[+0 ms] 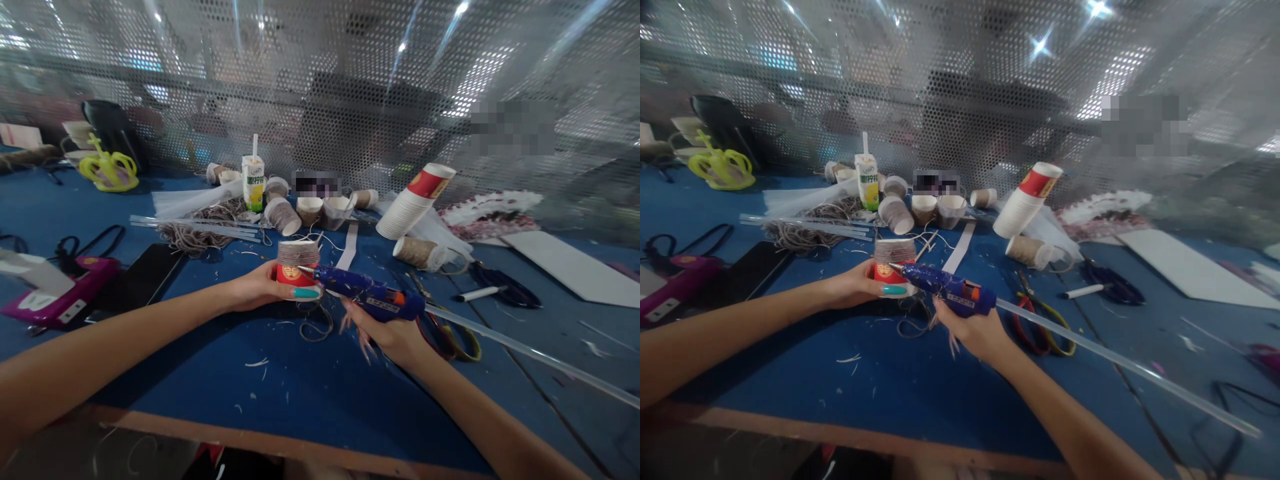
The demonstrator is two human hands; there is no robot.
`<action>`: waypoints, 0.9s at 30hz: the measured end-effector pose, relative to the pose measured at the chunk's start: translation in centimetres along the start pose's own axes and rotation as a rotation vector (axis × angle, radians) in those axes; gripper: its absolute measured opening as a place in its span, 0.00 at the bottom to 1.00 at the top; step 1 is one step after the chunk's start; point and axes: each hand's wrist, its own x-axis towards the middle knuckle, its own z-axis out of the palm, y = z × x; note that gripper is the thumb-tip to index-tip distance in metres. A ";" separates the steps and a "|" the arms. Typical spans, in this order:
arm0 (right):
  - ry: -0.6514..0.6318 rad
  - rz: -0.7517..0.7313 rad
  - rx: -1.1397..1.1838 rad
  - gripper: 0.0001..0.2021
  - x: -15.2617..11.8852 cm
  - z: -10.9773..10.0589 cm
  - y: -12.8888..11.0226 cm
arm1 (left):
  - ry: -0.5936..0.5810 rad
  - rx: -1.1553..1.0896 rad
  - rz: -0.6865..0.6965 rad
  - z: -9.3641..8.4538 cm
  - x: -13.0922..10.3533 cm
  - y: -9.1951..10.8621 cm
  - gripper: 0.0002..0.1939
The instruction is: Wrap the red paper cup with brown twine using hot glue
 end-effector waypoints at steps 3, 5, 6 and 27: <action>-0.027 -0.010 0.002 0.24 0.0 0.2 0.6 | 0.017 0.004 0.001 0.1 0.0 0.0 0.30; 0.000 -0.028 -0.002 0.24 0.2 0.4 1.1 | 0.026 0.014 0.004 0.2 0.0 0.1 0.31; 0.018 -0.039 0.000 0.24 0.3 0.5 1.3 | 0.028 0.021 0.006 0.2 0.0 0.1 0.31; -0.067 0.012 0.032 0.20 0.4 -0.2 -0.5 | 0.005 0.033 0.050 -0.1 0.0 -0.1 0.31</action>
